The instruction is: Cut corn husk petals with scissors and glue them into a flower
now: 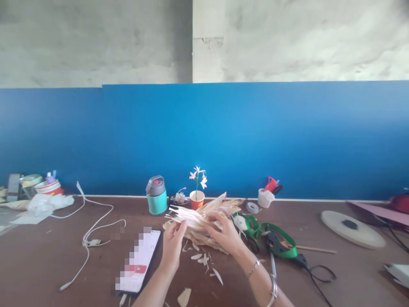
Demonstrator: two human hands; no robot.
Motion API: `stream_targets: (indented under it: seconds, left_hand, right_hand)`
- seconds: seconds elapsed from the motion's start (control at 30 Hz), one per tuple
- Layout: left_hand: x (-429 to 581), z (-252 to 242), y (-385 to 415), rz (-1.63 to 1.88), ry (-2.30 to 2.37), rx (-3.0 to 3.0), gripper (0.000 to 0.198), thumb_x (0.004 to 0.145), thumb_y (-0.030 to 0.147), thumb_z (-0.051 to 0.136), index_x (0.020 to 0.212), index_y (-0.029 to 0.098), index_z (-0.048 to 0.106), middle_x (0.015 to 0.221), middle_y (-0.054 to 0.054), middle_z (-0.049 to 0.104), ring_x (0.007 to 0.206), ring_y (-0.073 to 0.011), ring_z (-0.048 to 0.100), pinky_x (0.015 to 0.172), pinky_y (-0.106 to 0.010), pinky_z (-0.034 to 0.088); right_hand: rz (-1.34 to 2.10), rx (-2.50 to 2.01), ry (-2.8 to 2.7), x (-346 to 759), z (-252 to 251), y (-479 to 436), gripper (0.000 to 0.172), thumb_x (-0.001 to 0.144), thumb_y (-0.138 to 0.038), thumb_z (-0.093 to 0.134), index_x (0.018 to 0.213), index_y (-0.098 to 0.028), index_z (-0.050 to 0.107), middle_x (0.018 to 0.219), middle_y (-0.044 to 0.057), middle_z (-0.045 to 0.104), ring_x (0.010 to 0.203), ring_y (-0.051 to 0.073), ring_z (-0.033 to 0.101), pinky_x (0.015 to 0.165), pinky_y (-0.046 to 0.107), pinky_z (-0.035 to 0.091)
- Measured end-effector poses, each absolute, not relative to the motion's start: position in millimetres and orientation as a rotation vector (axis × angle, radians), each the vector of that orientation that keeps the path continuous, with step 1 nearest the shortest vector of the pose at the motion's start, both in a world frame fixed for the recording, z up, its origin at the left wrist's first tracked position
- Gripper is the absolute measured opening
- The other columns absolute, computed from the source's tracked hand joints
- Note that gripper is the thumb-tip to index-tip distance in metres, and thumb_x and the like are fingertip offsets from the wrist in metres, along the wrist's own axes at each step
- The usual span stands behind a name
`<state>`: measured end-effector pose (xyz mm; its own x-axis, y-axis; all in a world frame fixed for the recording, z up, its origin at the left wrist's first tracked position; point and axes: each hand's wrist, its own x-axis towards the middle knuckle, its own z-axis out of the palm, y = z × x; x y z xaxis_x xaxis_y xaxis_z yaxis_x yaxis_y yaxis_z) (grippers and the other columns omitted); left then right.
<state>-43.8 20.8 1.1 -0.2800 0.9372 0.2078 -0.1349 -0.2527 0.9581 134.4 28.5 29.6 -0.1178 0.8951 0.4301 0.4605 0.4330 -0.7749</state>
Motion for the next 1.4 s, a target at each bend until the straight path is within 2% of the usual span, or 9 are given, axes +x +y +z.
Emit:
stream_targets:
  seconds: [0.1, 0.2, 0.3, 0.6, 0.8, 0.9, 1.0, 1.1, 1.4]
  left_hand:
    - [-36.2, 9.1, 12.7, 1.475, 1.048, 1.144, 0.027, 0.072, 0.041, 0.066, 0.075, 0.015, 0.068, 0.068, -0.002, 0.066, 0.071, -0.0189, 0.060, 0.067, -0.027, 0.045]
    - [-31.5, 13.8, 7.4, 1.389, 0.978, 1.139, 0.026, 0.071, 0.039, 0.068, 0.080, 0.015, 0.067, 0.068, -0.001, 0.066, 0.063, -0.0161, 0.059, 0.062, -0.025, 0.045]
    - [-30.4, 15.8, 5.7, 1.421, 0.949, 1.078, 0.026, 0.069, 0.038, 0.070, 0.082, 0.016, 0.065, 0.067, 0.001, 0.064, 0.059, -0.0139, 0.058, 0.059, -0.024, 0.045]
    - [-30.8, 22.3, 4.1, 1.448, 0.897, 1.019, 0.024, 0.065, 0.035, 0.072, 0.074, 0.016, 0.063, 0.068, -0.001, 0.066, 0.061, -0.0155, 0.059, 0.060, -0.025, 0.046]
    - [-28.6, 27.1, 0.6, 1.473, 0.834, 1.019, 0.032, 0.068, 0.038, 0.071, 0.089, 0.015, 0.065, 0.080, -0.005, 0.070, 0.075, -0.0202, 0.063, 0.073, -0.030, 0.047]
    - [-28.2, 24.6, 0.4, 1.489, 0.907, 0.989, 0.027, 0.068, 0.040, 0.071, 0.075, 0.015, 0.064, 0.068, -0.002, 0.067, 0.067, -0.0176, 0.061, 0.067, -0.027, 0.046]
    - [-27.9, 21.2, 0.6, 1.479, 0.944, 1.018, 0.029, 0.068, 0.042, 0.071, 0.069, 0.014, 0.064, 0.064, -0.002, 0.065, 0.063, -0.0168, 0.059, 0.064, -0.027, 0.045]
    - [-26.2, 18.4, 0.2, 1.453, 0.986, 1.105, 0.031, 0.065, 0.044, 0.072, 0.066, 0.014, 0.063, 0.063, -0.002, 0.063, 0.061, -0.0162, 0.056, 0.061, -0.026, 0.044]
    - [-15.7, 23.2, -10.2, 1.388, 0.927, 1.108, 0.034, 0.064, 0.047, 0.072, 0.068, 0.016, 0.060, 0.058, 0.002, 0.052, 0.055, -0.0116, 0.046, 0.054, -0.022, 0.037]
  right_hand:
    - [0.410, -1.205, -1.836, 126.4, 42.9, 19.6, 0.028, 0.068, -0.025, 0.065, 0.095, -0.019, 0.065, 0.086, 0.005, 0.068, 0.085, 0.023, 0.058, 0.083, 0.037, 0.041]
    - [0.476, -1.267, -1.855, 122.8, 47.6, 17.5, 0.008, 0.073, -0.023, 0.057, 0.070, -0.016, 0.061, 0.062, 0.000, 0.059, 0.063, 0.015, 0.051, 0.061, 0.026, 0.038]
    - [0.565, -1.321, -1.833, 124.7, 47.7, 19.7, 0.027, 0.075, -0.024, 0.053, 0.051, -0.018, 0.042, 0.050, -0.005, 0.040, 0.052, 0.010, 0.038, 0.050, 0.023, 0.028]
    - [0.694, -1.307, -1.804, 127.4, 47.7, 21.6, 0.027, 0.073, -0.024, 0.051, 0.053, -0.020, 0.032, 0.052, -0.006, 0.031, 0.054, 0.010, 0.033, 0.050, 0.022, 0.024]
    - [0.774, -1.308, -1.829, 124.5, 46.3, 16.2, 0.024, 0.070, -0.019, 0.054, 0.053, -0.019, 0.036, 0.052, -0.007, 0.032, 0.053, 0.009, 0.031, 0.049, 0.022, 0.024]
    - [0.814, -1.319, -1.838, 120.6, 52.1, 10.0, 0.020, 0.071, -0.022, 0.057, 0.055, -0.017, 0.047, 0.052, -0.006, 0.043, 0.053, 0.010, 0.039, 0.050, 0.022, 0.029]
    - [0.823, -1.198, -1.777, 116.4, 59.4, 5.1, 0.012, 0.074, -0.028, 0.059, 0.075, -0.017, 0.064, 0.071, 0.001, 0.064, 0.070, 0.017, 0.056, 0.063, 0.025, 0.042]
    - [0.735, -1.110, -1.691, 113.1, 63.3, 3.0, 0.017, 0.076, -0.028, 0.059, 0.086, -0.017, 0.068, 0.087, 0.006, 0.070, 0.084, 0.022, 0.061, 0.076, 0.031, 0.046]
    - [0.575, -1.093, -1.756, 113.6, 67.6, 0.7, 0.014, 0.075, -0.018, 0.055, 0.065, -0.019, 0.065, 0.069, 0.002, 0.066, 0.071, 0.018, 0.059, 0.070, 0.029, 0.044]
